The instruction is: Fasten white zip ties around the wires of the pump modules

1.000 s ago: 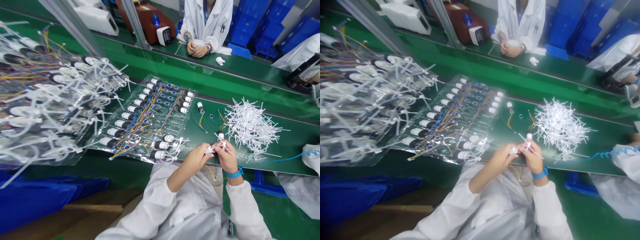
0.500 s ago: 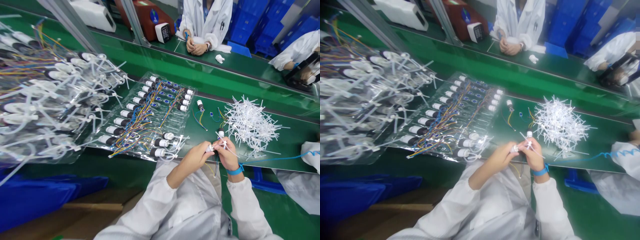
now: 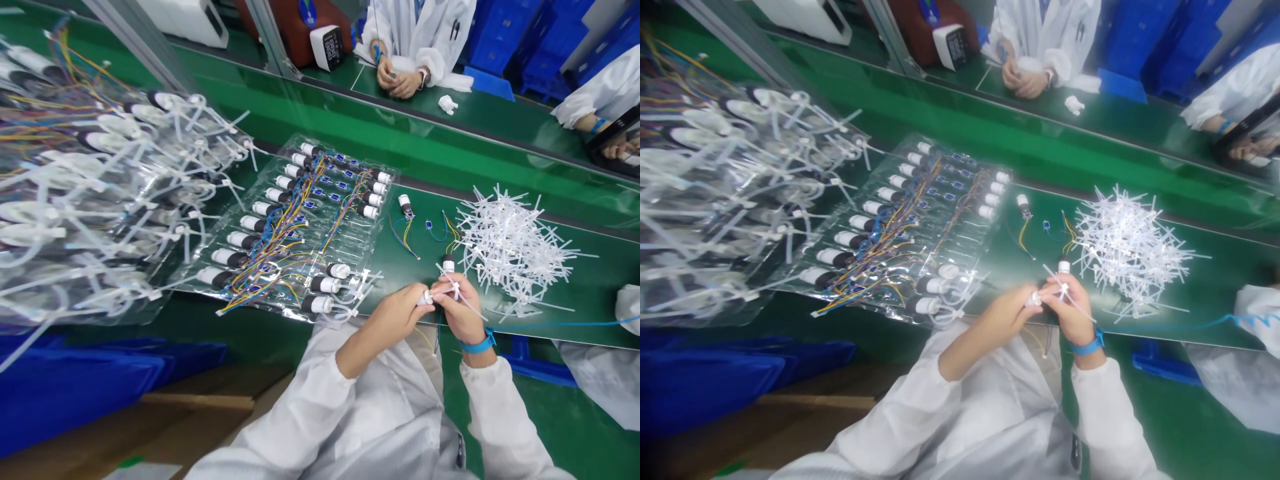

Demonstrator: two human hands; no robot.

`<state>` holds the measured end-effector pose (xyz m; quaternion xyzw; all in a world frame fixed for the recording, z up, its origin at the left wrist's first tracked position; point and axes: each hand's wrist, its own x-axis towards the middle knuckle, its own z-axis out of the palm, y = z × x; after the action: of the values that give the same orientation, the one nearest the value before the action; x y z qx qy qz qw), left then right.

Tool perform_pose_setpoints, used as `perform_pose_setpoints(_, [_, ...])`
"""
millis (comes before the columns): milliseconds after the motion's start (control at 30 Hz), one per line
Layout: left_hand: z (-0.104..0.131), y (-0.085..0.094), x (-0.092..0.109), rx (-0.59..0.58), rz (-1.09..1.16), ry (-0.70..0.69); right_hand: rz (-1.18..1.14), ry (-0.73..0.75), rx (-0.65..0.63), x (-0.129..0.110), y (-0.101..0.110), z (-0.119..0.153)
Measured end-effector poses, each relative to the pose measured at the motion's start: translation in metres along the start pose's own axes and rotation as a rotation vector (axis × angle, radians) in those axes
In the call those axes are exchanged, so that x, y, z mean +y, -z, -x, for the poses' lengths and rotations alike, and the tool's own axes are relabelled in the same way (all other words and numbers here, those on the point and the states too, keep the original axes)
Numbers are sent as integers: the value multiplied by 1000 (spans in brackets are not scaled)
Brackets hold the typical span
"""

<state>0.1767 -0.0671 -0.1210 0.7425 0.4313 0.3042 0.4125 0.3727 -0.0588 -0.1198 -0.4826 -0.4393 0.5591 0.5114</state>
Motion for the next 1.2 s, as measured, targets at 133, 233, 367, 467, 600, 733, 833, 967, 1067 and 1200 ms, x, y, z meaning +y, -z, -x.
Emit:
perform_pose_setpoints(133, [2,4,1,-29,0,-11,8,1,-9,2,4,4])
perform_pose_setpoints(233, [4,5,2,-31,-3,-8,37,-15,-25,3,6,8])
perform_pose_setpoints(367, [3,3,2,-29,-50,-7,129,-1,-30,0,10,9])
perform_pose_setpoints(467, [2,-1,1,-46,-141,-15,200,25,-47,-6,16,10])
perform_pose_setpoints(600, [4,-4,0,-90,-254,-59,345,67,-102,-14,24,19])
perform_pose_setpoints(733, [5,-6,-1,-87,-275,-84,397,111,-85,-13,26,25])
perform_pose_setpoints(833, [4,-5,-1,-77,-239,-102,352,158,-88,-12,24,24])
perform_pose_setpoints(967, [3,-2,0,-79,-193,-131,370,236,-136,-17,23,20])
perform_pose_setpoints(1067, [4,1,2,-105,-196,-127,398,258,-168,-21,23,19])
perform_pose_setpoints(1200, [3,3,2,-146,-205,-128,429,277,-178,-22,23,20])
